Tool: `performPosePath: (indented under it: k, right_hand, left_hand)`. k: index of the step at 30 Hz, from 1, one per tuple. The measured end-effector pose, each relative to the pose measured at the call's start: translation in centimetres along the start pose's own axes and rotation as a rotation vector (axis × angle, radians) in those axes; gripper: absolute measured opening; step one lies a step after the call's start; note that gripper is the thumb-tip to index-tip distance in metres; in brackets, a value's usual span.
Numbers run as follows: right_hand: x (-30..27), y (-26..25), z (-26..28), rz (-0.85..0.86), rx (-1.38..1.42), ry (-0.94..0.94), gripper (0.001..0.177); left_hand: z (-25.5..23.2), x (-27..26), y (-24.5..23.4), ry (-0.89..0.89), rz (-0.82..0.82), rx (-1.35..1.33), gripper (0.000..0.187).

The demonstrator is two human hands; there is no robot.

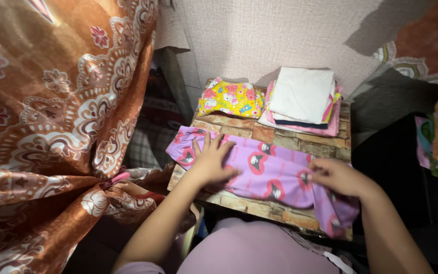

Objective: The person folds several small garments on a small table, including a purple patterned top, a white top with colorful trim, a yellow top, and a white patterned top. Each item is smoothed, folded into a compact rectangle, and placed into a growing stack.

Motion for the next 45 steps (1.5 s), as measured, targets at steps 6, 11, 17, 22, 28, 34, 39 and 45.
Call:
performPosePath:
  k: [6,11,17,22,28,34,39,45]
  right_hand:
    - [-0.3,-3.0,-1.6,-0.289,0.052,-0.013,0.020]
    - [-0.4,-3.9,-3.6,-0.373,-0.065,-0.138,0.026]
    - [-2.1,-4.4,-5.9,-0.402,0.045,-0.138,0.032]
    - [-3.2,-6.3,-6.2,-0.560,-0.057,0.024,0.028]
    - [-4.1,-4.3,-6.9,-0.514,0.033,-0.064,0.026]
    - [-6.4,-2.9,-6.2,-0.412,0.029,-0.161,0.028]
    - [-10.6,-2.8,-2.0,-0.326,-0.114,-0.527,0.046]
    - [-9.6,-4.1,-6.8,-0.599,0.001,-0.281,0.016]
  left_hand:
    - [-1.3,1.9,-1.8,0.116,-0.440,-0.180,0.011]
    - [-0.7,3.3,-2.5,0.110,-0.621,-0.170,0.021]
    - [-7.5,0.7,-0.1,0.347,-0.693,-0.112,0.019]
    - [-12.2,-1.4,4.5,0.441,-0.316,0.019,0.067]
    - [-10.0,-1.9,3.8,0.482,-0.065,0.072,0.080]
    - [-11.4,-0.9,4.5,0.375,-0.135,0.033,0.057]
    - [-18.8,-2.0,7.3,0.561,-0.227,-0.236,0.055]
    - [-20.7,-3.8,7.2,0.614,-0.306,-0.170,0.063]
Point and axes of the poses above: each hand's wrist, its own x-axis towards the middle knuckle, its own y-axis out of the palm, z = x × y, the point moved 9 cm from there along x, towards the middle knuckle, and after that the axes turned 1 degree about -z, right-handed, at the moved point
